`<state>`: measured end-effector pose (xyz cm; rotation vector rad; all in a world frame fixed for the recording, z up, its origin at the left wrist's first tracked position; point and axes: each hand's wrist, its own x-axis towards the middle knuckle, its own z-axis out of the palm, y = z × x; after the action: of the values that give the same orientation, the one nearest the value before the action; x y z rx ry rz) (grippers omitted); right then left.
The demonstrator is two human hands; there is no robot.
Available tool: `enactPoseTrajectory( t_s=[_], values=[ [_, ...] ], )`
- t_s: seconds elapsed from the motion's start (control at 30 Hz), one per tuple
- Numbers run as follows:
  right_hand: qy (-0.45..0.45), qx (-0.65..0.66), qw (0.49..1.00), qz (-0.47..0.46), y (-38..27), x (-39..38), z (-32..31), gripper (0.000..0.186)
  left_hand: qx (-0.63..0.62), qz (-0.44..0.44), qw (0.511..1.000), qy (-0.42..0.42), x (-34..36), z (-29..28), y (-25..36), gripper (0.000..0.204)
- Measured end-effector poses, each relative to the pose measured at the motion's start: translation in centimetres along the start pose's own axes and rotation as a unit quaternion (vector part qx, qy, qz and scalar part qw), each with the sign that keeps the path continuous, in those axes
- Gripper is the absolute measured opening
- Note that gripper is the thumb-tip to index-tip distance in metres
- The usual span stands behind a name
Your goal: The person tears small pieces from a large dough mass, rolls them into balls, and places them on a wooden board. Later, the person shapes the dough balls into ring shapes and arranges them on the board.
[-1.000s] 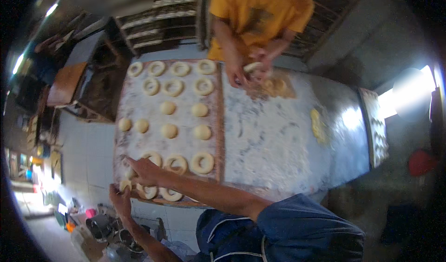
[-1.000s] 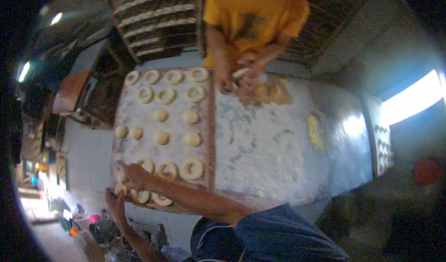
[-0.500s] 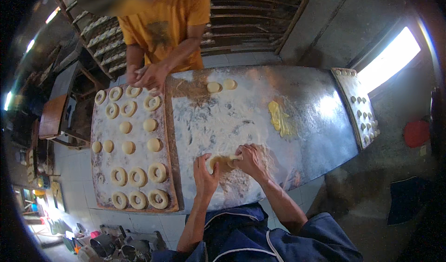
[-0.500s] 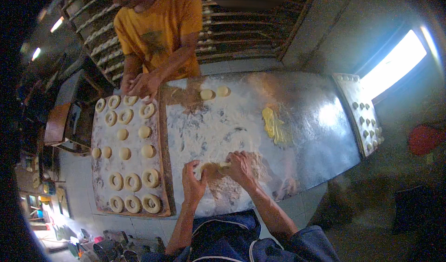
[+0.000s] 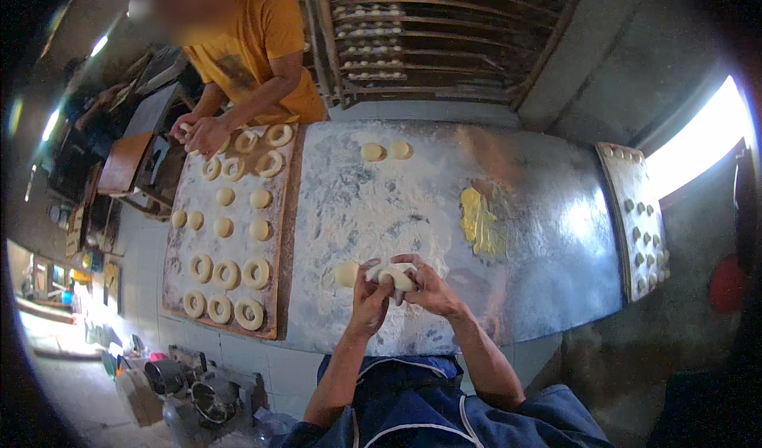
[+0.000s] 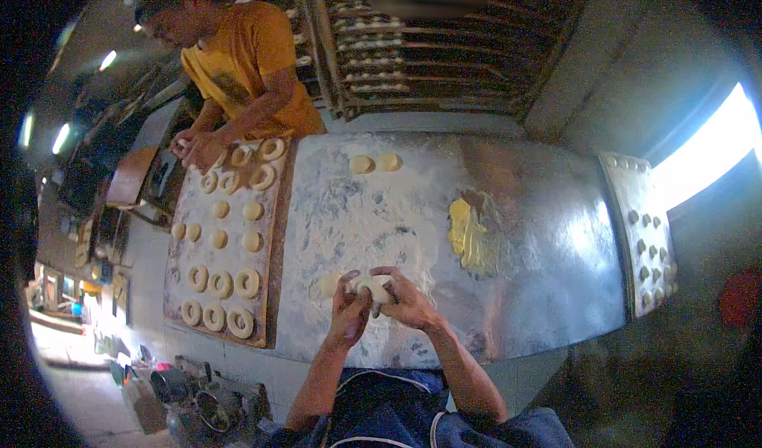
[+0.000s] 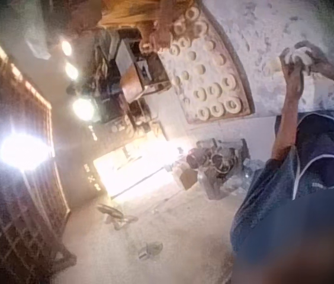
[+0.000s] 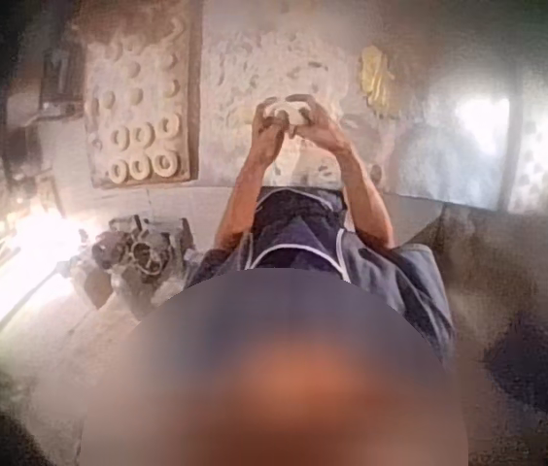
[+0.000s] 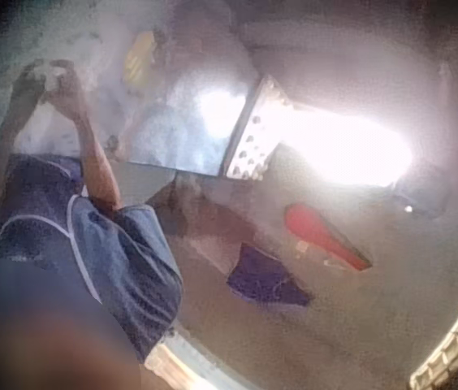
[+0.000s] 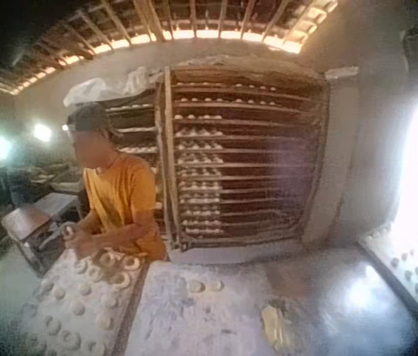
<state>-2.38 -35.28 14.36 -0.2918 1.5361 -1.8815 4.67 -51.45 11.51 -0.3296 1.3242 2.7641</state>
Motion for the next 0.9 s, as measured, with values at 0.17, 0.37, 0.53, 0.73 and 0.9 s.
enactPoseTrajectory(
  t_s=[0.17,0.37,0.53,0.73,0.9],
  values=[
    [0.127,0.036,0.987,0.095,4.2,1.2,-1.0,0.044,0.006,0.064,0.997,-0.049,0.0,-1.1,-1.8,0.05],
    [0.093,0.124,0.985,0.072,7.2,2.9,-1.5,0.064,0.342,0.18,0.918,0.088,2.1,-2.6,-2.1,0.025],
    [0.24,-0.097,0.958,0.126,-0.2,4.0,9.9,0.072,0.133,0.11,0.965,0.199,1.4,-2.9,0.7,0.03],
    [0.137,-0.182,0.969,0.093,3.1,8.6,15.2,0.067,0.234,0.152,0.938,0.205,-0.3,-10.8,5.7,0.029],
    [0.127,-0.138,0.98,-0.067,7.9,13.4,23.1,0.065,0.005,0.222,0.95,0.221,-2.6,-18.5,8.7,0.033]
  ],
)
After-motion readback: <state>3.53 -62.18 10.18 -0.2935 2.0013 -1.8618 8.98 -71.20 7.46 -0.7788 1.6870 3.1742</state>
